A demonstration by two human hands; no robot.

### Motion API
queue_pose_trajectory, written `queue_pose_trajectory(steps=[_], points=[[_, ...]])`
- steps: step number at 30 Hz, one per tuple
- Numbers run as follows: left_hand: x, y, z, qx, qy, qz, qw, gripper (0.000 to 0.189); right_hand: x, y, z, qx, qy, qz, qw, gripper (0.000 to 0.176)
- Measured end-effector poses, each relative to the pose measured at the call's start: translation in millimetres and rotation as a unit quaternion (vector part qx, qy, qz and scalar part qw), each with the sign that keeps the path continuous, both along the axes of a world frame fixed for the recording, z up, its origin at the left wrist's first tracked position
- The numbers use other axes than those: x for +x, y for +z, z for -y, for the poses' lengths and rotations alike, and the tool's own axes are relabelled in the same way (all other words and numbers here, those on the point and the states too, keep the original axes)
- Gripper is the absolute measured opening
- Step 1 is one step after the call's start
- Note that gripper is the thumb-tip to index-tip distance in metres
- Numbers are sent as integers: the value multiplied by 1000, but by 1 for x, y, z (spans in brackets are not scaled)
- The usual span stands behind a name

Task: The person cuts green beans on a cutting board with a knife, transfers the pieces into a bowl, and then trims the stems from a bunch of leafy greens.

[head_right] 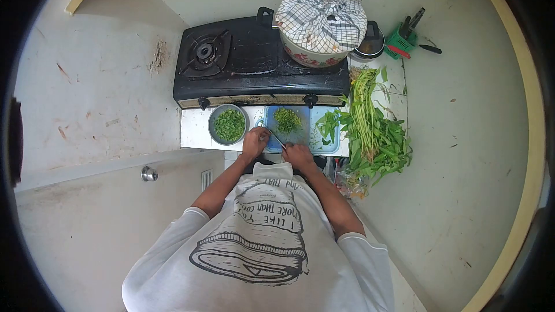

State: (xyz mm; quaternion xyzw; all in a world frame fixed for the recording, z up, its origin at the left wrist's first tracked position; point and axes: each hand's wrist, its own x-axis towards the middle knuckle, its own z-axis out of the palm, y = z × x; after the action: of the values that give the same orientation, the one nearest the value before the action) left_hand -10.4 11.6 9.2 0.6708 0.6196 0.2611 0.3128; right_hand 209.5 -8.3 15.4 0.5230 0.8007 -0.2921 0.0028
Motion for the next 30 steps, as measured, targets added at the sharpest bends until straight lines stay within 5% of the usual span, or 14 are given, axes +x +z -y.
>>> queue_pose_trajectory(steps=[15,30], points=[[0,3,0,-9,8,15,1000,8,7,3,1,-10,38,-1,999,38],[-4,-3,2,101,-71,-54,991,5,9,-3,-1,4,-23,6,1000,36]])
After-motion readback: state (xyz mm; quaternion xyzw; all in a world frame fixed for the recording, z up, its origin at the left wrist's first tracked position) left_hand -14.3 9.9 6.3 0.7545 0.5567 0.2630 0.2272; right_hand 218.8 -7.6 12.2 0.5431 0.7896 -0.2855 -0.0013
